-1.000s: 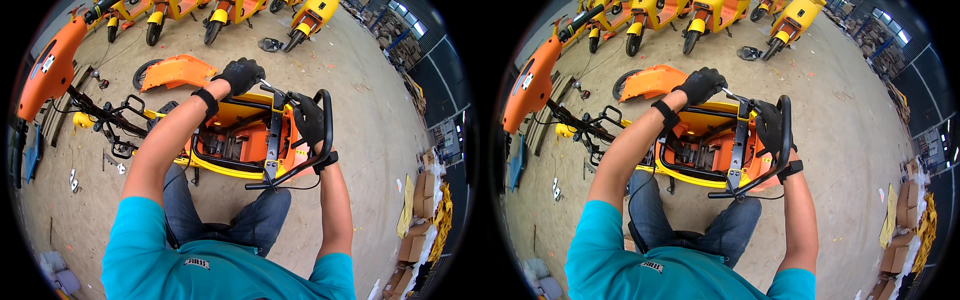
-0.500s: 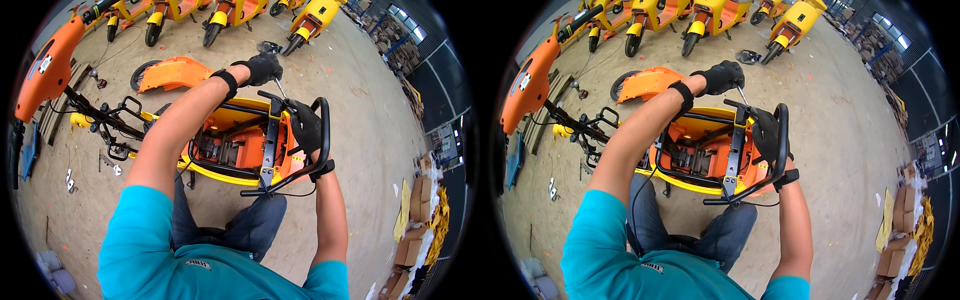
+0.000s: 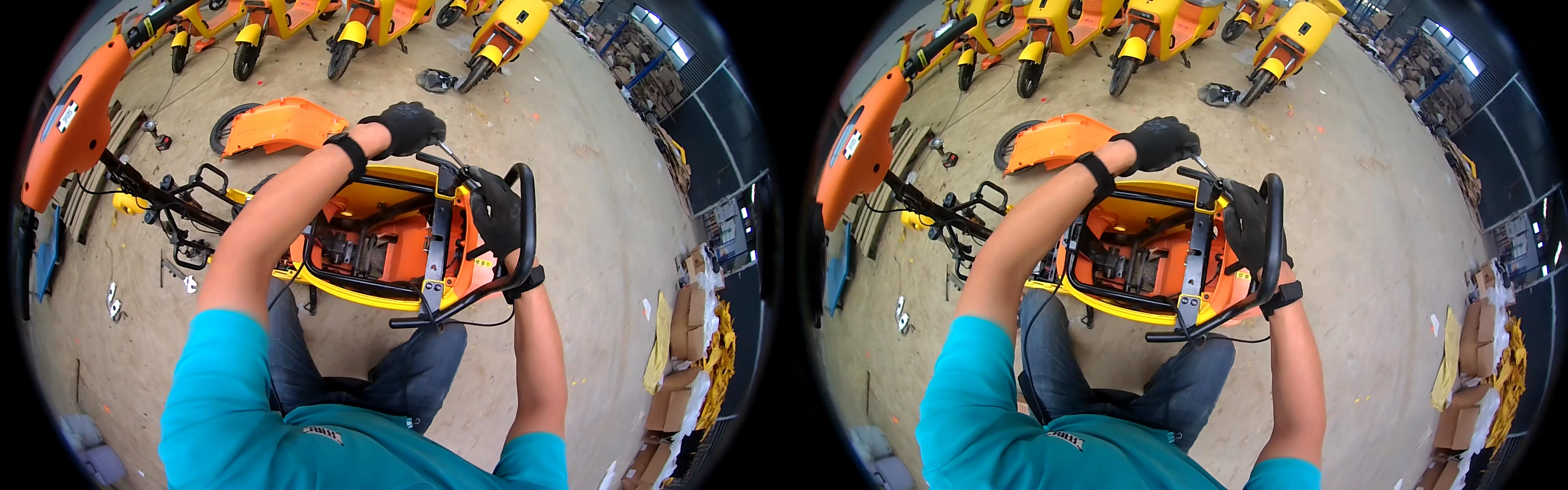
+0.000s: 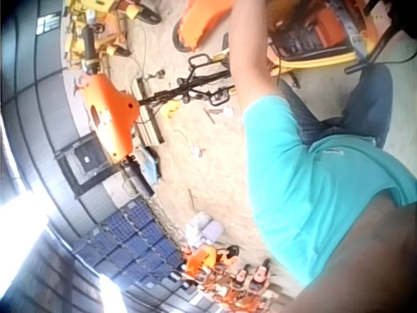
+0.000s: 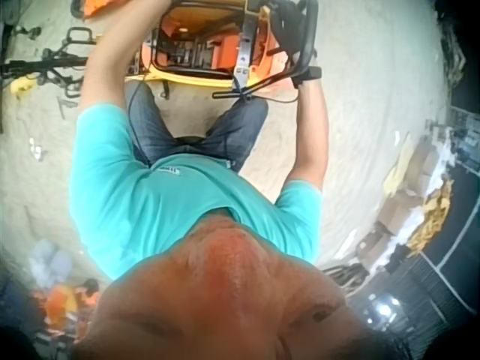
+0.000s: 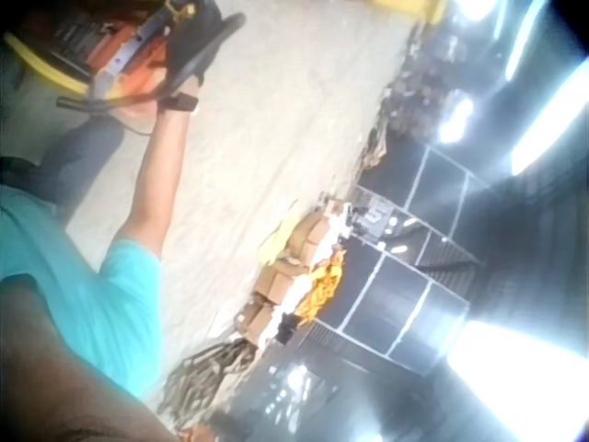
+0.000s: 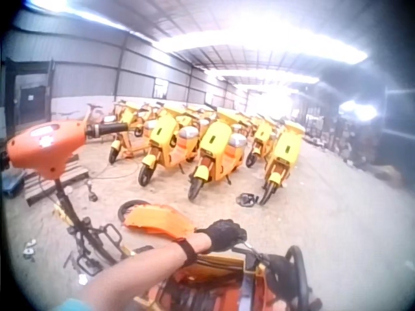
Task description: The person unscrews bolts from a bracket on an orange scooter using a screwdriver, removes the bracket, and then uses a screwdriver on a wire assembly inside the battery compartment.
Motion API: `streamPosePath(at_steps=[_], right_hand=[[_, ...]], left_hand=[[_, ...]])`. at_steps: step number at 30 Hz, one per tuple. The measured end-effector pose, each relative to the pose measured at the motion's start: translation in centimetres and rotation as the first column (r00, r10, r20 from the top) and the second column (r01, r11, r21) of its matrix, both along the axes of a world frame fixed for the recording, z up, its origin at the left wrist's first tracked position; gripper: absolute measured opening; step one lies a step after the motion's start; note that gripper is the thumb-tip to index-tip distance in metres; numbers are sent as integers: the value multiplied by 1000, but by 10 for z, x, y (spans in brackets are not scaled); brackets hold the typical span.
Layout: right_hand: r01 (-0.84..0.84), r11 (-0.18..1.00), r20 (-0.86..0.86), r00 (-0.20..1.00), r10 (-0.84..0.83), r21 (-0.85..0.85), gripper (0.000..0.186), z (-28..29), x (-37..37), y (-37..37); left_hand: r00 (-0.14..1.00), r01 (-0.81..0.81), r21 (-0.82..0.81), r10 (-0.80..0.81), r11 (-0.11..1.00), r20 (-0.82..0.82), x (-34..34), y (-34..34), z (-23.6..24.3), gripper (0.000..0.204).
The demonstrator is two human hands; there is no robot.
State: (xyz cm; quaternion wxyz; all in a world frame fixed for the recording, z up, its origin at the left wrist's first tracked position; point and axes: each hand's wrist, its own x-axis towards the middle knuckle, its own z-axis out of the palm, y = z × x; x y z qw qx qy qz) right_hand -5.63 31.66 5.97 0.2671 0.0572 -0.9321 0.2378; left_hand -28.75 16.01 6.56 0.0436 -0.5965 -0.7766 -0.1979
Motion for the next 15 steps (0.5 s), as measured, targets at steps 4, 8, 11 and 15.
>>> streamPosePath(at_steps=[4,8,11,15], right_hand=[[9,1000,13,1000,-9,0,39,5,1,-4],[-8,1000,0,1000,8,28,40,4,1,0],[-33,998,-2,999,33,54,42,1,-2,3],[-47,997,-34,998,49,65,44,-1,-1,4]], left_hand=[[987,-87,-45,92,995,131,27,-29,2,16],[960,-158,-37,162,987,226,69,-51,0,22],[908,-153,85,106,985,406,102,-51,-8,23],[398,-135,-25,77,991,914,124,-53,11,18]])
